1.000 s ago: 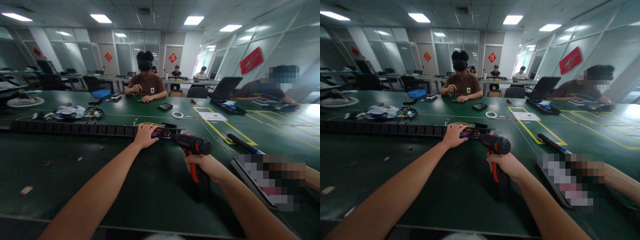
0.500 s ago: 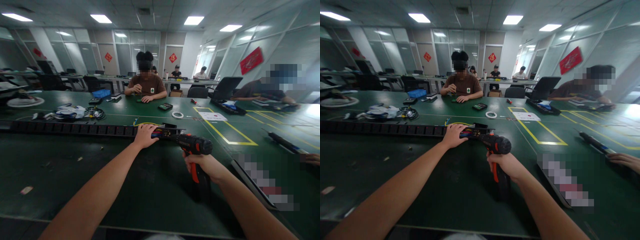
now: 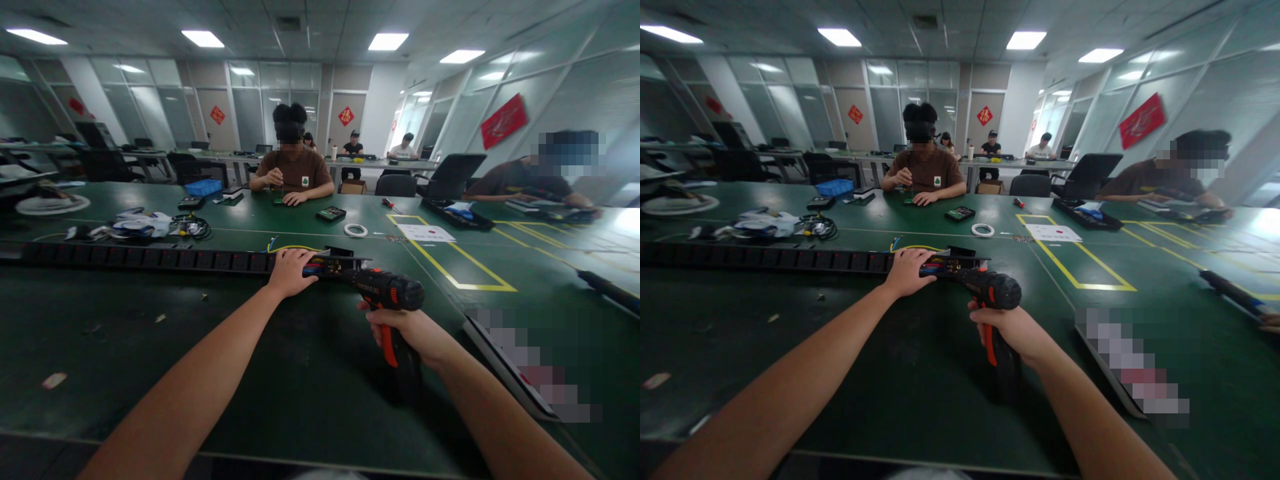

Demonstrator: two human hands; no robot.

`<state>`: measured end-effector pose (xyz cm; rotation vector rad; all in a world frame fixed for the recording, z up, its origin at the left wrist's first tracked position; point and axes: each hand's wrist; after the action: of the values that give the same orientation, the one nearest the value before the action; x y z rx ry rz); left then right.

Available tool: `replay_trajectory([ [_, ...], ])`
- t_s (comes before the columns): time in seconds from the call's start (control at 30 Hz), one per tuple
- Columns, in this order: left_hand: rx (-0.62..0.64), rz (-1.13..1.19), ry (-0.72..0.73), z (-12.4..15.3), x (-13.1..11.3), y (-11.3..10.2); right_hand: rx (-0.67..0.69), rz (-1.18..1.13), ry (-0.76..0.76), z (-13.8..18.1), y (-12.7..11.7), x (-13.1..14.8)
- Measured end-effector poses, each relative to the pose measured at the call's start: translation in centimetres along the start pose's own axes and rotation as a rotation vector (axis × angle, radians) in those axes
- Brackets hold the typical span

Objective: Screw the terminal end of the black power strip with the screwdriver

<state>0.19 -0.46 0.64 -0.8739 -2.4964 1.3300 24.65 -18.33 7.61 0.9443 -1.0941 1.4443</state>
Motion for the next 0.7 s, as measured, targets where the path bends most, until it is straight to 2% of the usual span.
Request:
replay_trajectory([
  [0.7, -0.012, 0.010, 0.006, 0.0, 0.0, 0.1, 0.042, 0.000, -0.059, -0.7, -0.4, -0.9],
])
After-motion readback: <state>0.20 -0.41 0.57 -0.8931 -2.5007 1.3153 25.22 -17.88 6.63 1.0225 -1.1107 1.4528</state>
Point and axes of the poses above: each hand's wrist, its own z-axis away from the middle knuckle, its own y-axis out of the palm, x = y × z, and after that the axes turned 5 degrees about -x, right-handed
